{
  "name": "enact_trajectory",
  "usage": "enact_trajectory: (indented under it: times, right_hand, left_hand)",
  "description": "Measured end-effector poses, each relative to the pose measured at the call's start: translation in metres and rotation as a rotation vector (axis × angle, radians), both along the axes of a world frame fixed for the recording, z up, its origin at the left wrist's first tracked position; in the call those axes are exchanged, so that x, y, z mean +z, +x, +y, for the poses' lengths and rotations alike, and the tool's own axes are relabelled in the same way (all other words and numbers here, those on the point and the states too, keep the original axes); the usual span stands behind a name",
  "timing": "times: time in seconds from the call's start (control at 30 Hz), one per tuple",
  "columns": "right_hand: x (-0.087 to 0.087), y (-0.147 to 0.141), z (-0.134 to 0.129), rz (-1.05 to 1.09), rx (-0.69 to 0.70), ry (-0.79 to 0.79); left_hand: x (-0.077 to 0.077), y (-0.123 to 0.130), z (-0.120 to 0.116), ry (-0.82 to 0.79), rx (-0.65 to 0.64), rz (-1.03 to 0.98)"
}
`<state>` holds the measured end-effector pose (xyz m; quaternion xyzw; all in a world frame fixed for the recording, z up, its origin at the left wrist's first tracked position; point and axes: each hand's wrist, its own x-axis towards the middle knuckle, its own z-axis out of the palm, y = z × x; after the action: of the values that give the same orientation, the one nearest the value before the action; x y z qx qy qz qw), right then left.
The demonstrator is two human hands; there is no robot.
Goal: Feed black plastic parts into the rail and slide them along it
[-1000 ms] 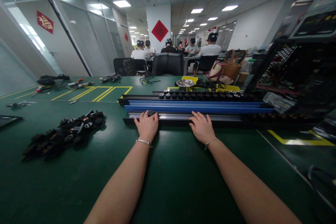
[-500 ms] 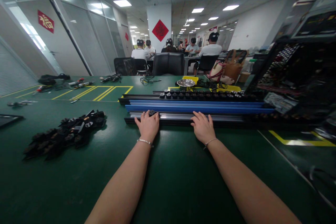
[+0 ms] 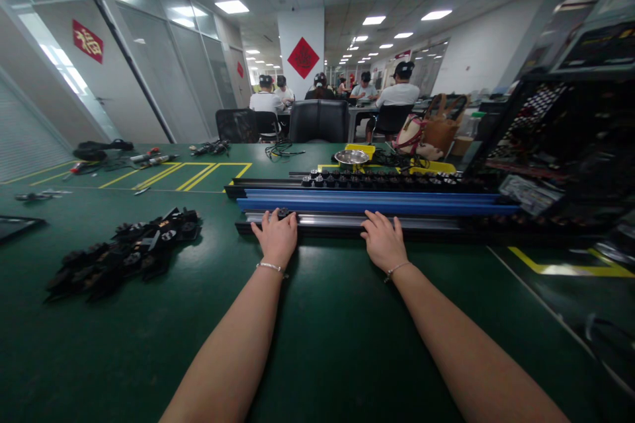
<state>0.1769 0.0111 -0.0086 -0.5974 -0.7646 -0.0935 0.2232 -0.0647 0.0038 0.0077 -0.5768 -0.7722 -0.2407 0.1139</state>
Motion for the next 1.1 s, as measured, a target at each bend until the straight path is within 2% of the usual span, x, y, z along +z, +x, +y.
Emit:
enact_trajectory:
  times: [1.1]
  right_hand:
    - [-0.003, 0.001, 0.001, 0.006, 0.005, 0.014]
  left_hand:
    - [0.001, -0.019, 0.004, 0.016, 0.127, -0.131]
